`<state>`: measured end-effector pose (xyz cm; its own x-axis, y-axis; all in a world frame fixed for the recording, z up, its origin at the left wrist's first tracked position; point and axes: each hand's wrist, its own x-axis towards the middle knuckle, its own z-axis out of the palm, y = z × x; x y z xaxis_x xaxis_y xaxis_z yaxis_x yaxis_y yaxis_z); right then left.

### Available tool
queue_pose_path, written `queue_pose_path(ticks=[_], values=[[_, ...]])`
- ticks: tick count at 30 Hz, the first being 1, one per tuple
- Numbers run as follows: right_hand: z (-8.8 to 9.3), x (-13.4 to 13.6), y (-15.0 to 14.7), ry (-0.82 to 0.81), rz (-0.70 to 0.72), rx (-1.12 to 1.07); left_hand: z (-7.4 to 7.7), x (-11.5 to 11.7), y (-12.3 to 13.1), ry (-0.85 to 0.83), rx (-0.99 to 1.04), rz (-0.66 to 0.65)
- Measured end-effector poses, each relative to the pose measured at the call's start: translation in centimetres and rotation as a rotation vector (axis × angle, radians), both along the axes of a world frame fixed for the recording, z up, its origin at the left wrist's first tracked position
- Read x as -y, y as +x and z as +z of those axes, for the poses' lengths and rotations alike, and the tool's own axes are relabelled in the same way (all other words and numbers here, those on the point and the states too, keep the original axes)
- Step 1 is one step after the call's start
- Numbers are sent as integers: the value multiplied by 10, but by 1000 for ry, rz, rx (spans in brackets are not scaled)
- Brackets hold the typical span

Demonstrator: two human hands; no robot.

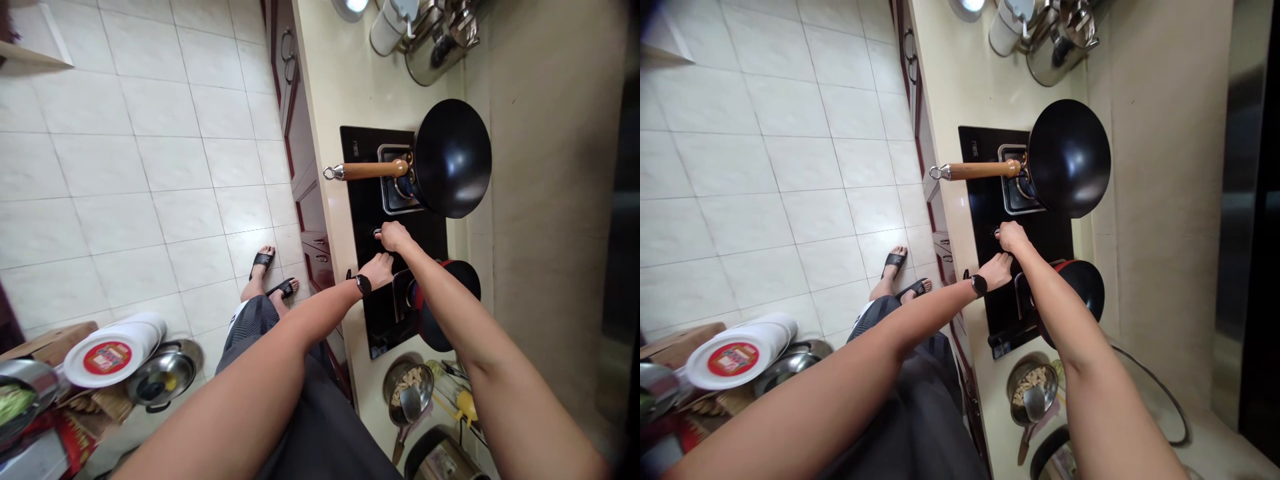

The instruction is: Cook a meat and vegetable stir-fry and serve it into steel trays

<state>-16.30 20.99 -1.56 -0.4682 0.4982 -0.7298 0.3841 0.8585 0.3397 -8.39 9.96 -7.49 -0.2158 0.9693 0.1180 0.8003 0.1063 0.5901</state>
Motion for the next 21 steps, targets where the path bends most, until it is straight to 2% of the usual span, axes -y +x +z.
queue_pose_path(ticks=[7,14,21], values=[[3,1,-5,-13,3,7,4,-3,-1,-14,-55,-42],[5,3,-3,-8,3,-12,3,-3,-1,-17,-9,-39],[7,8,3,-10,-19,-44,1,-8,2,-13,128,49]])
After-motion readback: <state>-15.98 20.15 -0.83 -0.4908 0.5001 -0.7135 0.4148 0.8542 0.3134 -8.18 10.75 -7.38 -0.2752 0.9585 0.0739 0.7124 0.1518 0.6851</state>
